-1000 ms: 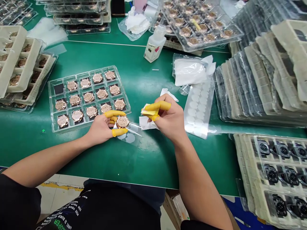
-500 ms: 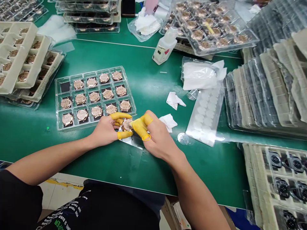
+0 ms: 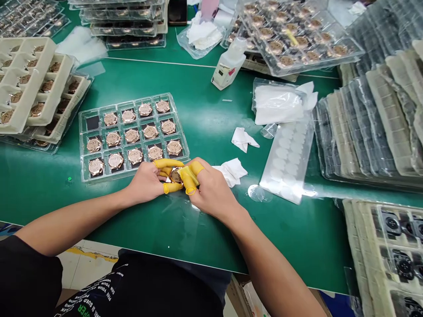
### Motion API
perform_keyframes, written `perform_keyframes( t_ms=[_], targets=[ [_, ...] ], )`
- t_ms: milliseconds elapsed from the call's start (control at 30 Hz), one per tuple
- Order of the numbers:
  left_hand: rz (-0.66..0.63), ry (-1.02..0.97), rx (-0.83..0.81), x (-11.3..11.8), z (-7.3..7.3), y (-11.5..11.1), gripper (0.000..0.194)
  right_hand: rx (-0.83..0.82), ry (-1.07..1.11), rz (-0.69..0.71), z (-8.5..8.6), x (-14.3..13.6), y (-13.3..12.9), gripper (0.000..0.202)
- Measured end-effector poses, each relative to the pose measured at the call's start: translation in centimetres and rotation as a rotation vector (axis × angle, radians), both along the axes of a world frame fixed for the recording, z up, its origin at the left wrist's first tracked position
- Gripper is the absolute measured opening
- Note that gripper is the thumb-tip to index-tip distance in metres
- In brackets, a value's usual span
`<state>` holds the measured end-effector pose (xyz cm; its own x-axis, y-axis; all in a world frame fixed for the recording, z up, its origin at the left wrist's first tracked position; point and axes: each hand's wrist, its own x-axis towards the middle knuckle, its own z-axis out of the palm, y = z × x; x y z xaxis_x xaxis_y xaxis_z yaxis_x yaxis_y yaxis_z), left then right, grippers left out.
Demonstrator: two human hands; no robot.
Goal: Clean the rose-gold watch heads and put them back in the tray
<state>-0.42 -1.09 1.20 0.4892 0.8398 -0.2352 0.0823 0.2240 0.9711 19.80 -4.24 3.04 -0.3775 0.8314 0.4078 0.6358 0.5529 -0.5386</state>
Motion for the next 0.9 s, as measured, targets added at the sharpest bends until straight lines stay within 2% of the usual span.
perform_keyframes(
  t_ms=[167,267,333,500,600,700,833,900],
  targets=[
    [-0.003,0.047,0.027,0.0,0.3,0.0,0.056,-0.095,-0.018,-0.046,0.0,0.3,0.1,0.020],
    [0.014,0.018,-0.014,0.1,0.6,0.1,0.058,-0.159,-0.031,-0.078,0.1,0.7,0.3,0.023],
    [0.030,-0.006,-0.045,0.2,0.7,0.2,0.059,-0.098,-0.036,-0.098,0.2,1.0,0.3,0.029],
    [0.063,-0.010,-0.045,0.3,0.7,0.1,0.060,0.251,0.008,-0.085,0.2,1.0,-0.1,0.039],
    [0.061,-0.011,-0.027,0.3,0.5,0.0,0.061,0.363,0.036,-0.084,-0.2,0.5,-0.3,0.043],
    [0.062,0.022,0.020,0.2,0.2,-0.2,0.059,0.387,0.052,-0.099,-0.5,0.1,-0.2,0.044],
    [0.052,0.028,0.023,0.2,0.0,-0.2,0.057,0.383,0.076,-0.007,-0.6,0.0,-0.1,0.050],
    [0.046,0.029,0.023,0.2,0.1,-0.1,0.057,0.379,0.098,-0.008,-0.5,0.2,-0.1,0.050]
  ],
)
